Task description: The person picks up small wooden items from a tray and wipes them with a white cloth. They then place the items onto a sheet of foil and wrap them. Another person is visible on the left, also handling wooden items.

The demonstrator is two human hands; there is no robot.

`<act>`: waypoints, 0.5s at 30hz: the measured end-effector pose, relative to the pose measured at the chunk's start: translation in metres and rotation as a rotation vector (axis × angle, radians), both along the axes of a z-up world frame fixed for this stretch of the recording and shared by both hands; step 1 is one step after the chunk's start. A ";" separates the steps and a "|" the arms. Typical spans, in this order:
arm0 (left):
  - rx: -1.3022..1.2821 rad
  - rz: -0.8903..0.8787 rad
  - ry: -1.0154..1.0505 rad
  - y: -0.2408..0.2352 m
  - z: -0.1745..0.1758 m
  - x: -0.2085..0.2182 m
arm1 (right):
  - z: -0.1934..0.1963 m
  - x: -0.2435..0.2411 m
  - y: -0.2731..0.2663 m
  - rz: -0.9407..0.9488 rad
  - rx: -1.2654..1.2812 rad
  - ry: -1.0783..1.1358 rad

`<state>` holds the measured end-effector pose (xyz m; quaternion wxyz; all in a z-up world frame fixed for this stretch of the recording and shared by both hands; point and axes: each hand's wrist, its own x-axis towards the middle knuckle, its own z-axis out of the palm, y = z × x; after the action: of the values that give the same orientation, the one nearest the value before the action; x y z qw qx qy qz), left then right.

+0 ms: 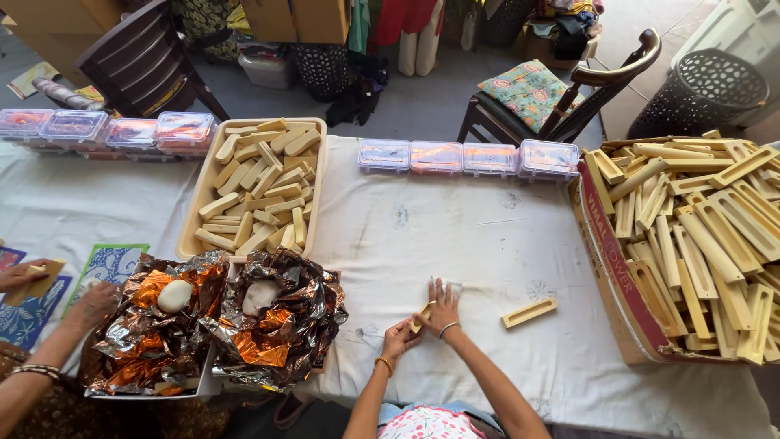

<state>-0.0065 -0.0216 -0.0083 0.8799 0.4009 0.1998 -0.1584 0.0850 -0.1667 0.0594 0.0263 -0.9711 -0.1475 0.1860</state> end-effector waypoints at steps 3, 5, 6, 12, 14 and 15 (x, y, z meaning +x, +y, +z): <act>0.026 0.042 -0.050 -0.003 -0.003 0.004 | -0.031 -0.025 0.012 -0.002 0.082 -0.056; -0.018 0.072 -0.031 -0.003 -0.002 0.009 | -0.037 -0.030 0.007 0.031 0.127 -0.064; -0.056 0.104 -0.007 -0.002 -0.002 0.010 | -0.041 -0.035 0.006 0.067 0.178 -0.068; -0.021 0.049 0.104 0.000 0.009 0.007 | -0.022 -0.009 -0.022 0.163 0.342 0.028; -0.005 0.029 0.087 0.000 0.011 0.009 | -0.026 0.015 -0.032 0.149 0.310 -0.013; 0.016 0.006 0.074 0.000 0.012 0.010 | -0.028 0.028 -0.036 0.131 0.283 -0.053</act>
<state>0.0032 -0.0214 0.0039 0.8692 0.4014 0.2344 -0.1689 0.1132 -0.2031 0.0313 0.1465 -0.9505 -0.2361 0.1388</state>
